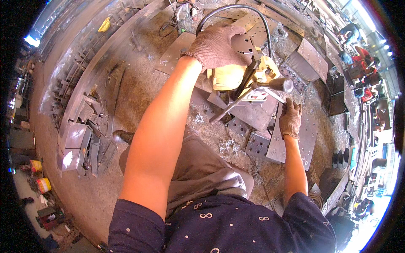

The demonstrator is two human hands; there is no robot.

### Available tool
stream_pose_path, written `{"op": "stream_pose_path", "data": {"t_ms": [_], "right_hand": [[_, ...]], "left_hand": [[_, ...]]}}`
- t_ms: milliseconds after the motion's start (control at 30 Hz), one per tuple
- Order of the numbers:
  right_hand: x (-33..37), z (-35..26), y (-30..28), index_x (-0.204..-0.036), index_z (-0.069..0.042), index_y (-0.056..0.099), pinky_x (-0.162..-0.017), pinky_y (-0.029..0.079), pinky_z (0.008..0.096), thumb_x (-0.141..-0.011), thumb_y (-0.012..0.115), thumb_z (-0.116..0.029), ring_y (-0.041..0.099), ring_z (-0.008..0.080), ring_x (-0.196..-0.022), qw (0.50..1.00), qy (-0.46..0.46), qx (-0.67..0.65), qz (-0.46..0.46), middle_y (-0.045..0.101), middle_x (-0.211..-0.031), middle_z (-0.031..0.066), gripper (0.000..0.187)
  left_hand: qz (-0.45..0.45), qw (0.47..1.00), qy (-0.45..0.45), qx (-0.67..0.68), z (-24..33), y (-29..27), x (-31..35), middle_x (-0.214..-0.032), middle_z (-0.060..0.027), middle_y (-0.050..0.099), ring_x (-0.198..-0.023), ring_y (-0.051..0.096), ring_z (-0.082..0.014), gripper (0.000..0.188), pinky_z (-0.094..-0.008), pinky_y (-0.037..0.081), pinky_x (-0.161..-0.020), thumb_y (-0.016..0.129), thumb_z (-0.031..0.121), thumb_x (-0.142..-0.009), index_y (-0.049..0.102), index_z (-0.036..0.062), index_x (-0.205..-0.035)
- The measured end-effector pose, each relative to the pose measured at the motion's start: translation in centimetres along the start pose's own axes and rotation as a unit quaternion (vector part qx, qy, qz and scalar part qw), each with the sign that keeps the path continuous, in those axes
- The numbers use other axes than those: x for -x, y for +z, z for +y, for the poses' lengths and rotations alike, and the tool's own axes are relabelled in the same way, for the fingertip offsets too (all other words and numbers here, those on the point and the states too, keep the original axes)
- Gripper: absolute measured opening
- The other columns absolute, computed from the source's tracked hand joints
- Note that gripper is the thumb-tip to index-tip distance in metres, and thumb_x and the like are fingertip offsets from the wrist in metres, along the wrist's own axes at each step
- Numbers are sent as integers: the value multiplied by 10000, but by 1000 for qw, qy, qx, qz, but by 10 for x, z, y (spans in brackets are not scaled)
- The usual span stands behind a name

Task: The person operates a yellow hole-saw drill on a metal plate, adjusting the tool and repositioning the plate while another worker places additional metal pieces nearby. The person continues drilling and handling the plate throughout the clip.

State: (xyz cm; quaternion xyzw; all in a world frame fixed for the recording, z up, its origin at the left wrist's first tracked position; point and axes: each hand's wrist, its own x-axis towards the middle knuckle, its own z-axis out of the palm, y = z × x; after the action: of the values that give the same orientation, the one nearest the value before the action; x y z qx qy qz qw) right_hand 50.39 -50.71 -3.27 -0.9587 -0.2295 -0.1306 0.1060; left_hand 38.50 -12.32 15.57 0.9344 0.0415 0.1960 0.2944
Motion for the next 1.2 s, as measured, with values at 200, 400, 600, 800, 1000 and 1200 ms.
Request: {"op": "stream_pose_path", "data": {"t_ms": [200, 400, 600, 800, 1000, 1200], "right_hand": [[-19, 22, -2, -1465, -140, 623, -1222, 455, 579, -1080, 623, -180, 517, 523, -1453, 999, -36, 3, -10, 642, -1474, 238, 387], [-39, 23, -10, -1469, -164, 636, -1212, 462, 584, -1084, 615, -168, 494, 523, -1488, 999, -21, 12, -32, 632, -1512, 211, 386], [-17, 18, -6, -1442, -131, 646, -1275, 408, 569, -1086, 640, -188, 617, 473, -1330, 997, -61, 27, 48, 691, -1392, 215, 360], [-41, 29, -13, -1473, -183, 649, -1236, 425, 600, -1125, 586, -233, 480, 533, -1495, 998, -62, 6, 15, 657, -1484, 209, 357], [-35, 16, -21, -1449, -180, 671, -1220, 470, 560, -1071, 674, -180, 522, 506, -1468, 999, -36, 21, 14, 680, -1443, 191, 378], [-24, 15, -19, -1456, -184, 671, -1238, 449, 564, -1086, 664, -186, 529, 506, -1457, 998, -42, 48, 29, 665, -1465, 192, 370]], "left_hand": [[15, 998, -24, -56, 22, 7, 5, -1384, -235, 722, -1274, 714, -375, 951, -462, 572, -1107, 978, 512, -676, 687, 64, -1463], [65, 995, -20, -75, 19, 18, 12, -1390, -222, 716, -1283, 703, -390, 944, -476, 569, -1111, 981, 513, -671, 695, 61, -1449], [30, 999, -9, -18, 4, 14, 4, -1368, -220, 724, -1266, 709, -394, 929, -475, 566, -1114, 966, 535, -685, 702, 48, -1431], [59, 995, -15, -76, 22, 17, 12, -1309, -232, 738, -1259, 710, -407, 958, -498, 563, -1115, 955, 568, -678, 701, 44, -1439], [90, 993, 6, -69, 9, 21, 11, -1332, -218, 745, -1261, 710, -404, 954, -487, 568, -1099, 901, 609, -679, 715, 36, -1418], [41, 998, 36, -16, -5, 20, 1, -1304, -209, 761, -1212, 739, -344, 913, -451, 590, -1052, 912, 597, -695, 724, 23, -1379]]}}
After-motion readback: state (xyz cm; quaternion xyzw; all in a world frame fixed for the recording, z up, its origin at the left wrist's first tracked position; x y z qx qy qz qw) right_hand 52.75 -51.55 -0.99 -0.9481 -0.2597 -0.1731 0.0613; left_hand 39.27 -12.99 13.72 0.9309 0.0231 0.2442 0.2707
